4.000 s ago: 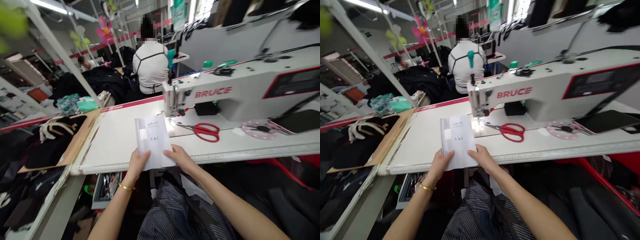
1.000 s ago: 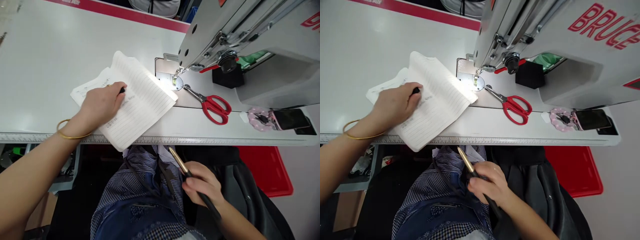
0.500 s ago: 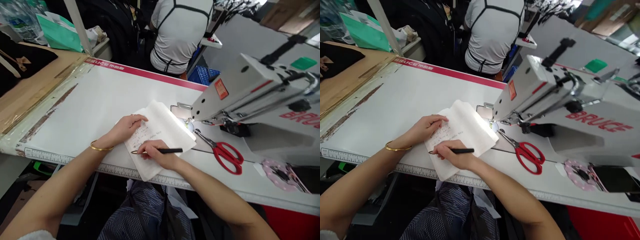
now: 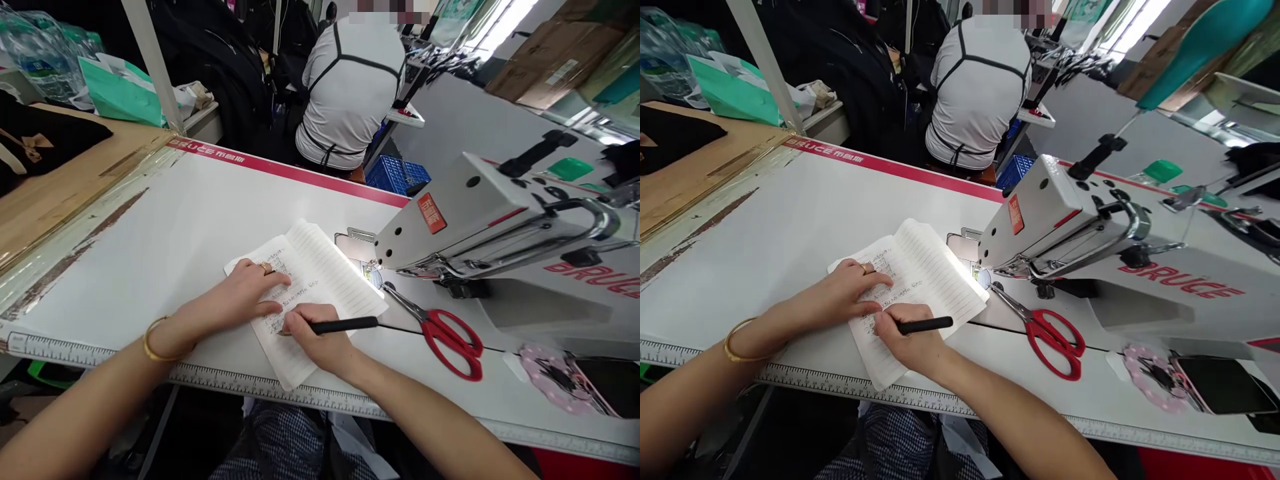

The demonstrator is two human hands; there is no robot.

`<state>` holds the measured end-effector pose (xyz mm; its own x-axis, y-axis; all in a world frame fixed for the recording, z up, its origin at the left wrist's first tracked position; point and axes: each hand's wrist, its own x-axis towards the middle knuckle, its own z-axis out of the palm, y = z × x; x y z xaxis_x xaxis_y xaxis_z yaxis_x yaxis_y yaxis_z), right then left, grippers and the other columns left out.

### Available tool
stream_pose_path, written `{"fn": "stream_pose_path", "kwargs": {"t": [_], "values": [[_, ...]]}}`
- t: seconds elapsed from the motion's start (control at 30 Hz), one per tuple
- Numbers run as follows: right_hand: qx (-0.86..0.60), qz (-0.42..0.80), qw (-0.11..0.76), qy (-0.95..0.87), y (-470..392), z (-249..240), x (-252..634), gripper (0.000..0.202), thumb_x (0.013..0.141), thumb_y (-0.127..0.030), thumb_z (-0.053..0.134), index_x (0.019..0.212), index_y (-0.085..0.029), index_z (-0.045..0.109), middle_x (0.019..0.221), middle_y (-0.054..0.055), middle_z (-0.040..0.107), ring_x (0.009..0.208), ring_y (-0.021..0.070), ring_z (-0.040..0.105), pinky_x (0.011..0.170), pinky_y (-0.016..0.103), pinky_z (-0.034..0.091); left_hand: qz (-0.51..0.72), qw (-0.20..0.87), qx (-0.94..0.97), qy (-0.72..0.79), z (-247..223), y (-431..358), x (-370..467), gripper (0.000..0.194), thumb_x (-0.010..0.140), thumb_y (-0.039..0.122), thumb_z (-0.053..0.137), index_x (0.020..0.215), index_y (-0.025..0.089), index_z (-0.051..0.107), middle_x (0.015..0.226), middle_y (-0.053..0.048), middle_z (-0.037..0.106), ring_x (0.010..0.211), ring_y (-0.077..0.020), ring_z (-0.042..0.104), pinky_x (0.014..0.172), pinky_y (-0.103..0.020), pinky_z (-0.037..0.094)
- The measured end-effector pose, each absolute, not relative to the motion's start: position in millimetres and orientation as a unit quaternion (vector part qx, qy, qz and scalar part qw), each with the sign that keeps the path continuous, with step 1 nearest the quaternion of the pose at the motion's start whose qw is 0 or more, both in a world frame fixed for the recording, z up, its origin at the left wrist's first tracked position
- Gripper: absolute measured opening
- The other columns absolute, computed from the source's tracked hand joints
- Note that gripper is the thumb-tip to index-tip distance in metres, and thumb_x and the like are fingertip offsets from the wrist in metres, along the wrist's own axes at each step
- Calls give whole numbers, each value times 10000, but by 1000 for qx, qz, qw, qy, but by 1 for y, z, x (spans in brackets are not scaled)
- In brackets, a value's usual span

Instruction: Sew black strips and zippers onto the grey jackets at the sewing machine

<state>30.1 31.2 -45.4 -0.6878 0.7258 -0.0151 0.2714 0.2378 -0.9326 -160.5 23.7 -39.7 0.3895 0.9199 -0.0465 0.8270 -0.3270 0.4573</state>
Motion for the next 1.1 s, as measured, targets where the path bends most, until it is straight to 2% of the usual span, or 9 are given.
{"fn": "stream_pose_path", "kwargs": {"t": [0.13, 0.3, 0.5, 0.8, 1.1], "values": [[-329, 463, 202, -798, 27, -48, 29, 366, 861, -345, 401, 600, -165, 584, 575, 15, 588, 544, 104, 530, 529, 223, 420, 90, 148, 821, 544, -46, 17, -155, 364, 769, 441, 541, 1089, 268, 557, 859, -57, 547, 813, -206, 502, 818, -386, 292], [-308, 455, 215, -807, 29, -47, 27, 359, 854, -322, 392, 596, -158, 582, 577, 14, 579, 533, 94, 512, 515, 214, 398, 83, 162, 820, 542, -47, 19, -155, 358, 740, 462, 573, 1033, 256, 560, 826, -42, 542, 795, -204, 495, 799, -382, 285], [-294, 438, 207, -824, 27, -47, 26, 349, 842, -312, 403, 601, -141, 588, 567, 22, 570, 514, 95, 493, 499, 220, 372, 80, 161, 789, 587, -46, 17, -157, 500, 680, 512, 614, 1104, 263, 521, 900, -64, 527, 905, -245, 465, 866, -432, 237], [-302, 425, 204, -829, 26, -47, 27, 352, 836, -309, 397, 569, -150, 561, 526, 9, 541, 483, 84, 463, 477, 213, 344, 72, 168, 788, 588, -44, 19, -156, 513, 687, 522, 600, 1123, 267, 507, 914, -64, 513, 906, -244, 466, 866, -437, 221], [-310, 415, 225, -825, 26, -46, 25, 365, 839, -296, 386, 557, -147, 564, 537, 19, 562, 493, 89, 486, 491, 215, 373, 69, 165, 778, 602, -39, 16, -151, 486, 707, 538, 549, 1101, 255, 527, 904, -74, 522, 915, -247, 464, 875, -448, 216]]}}
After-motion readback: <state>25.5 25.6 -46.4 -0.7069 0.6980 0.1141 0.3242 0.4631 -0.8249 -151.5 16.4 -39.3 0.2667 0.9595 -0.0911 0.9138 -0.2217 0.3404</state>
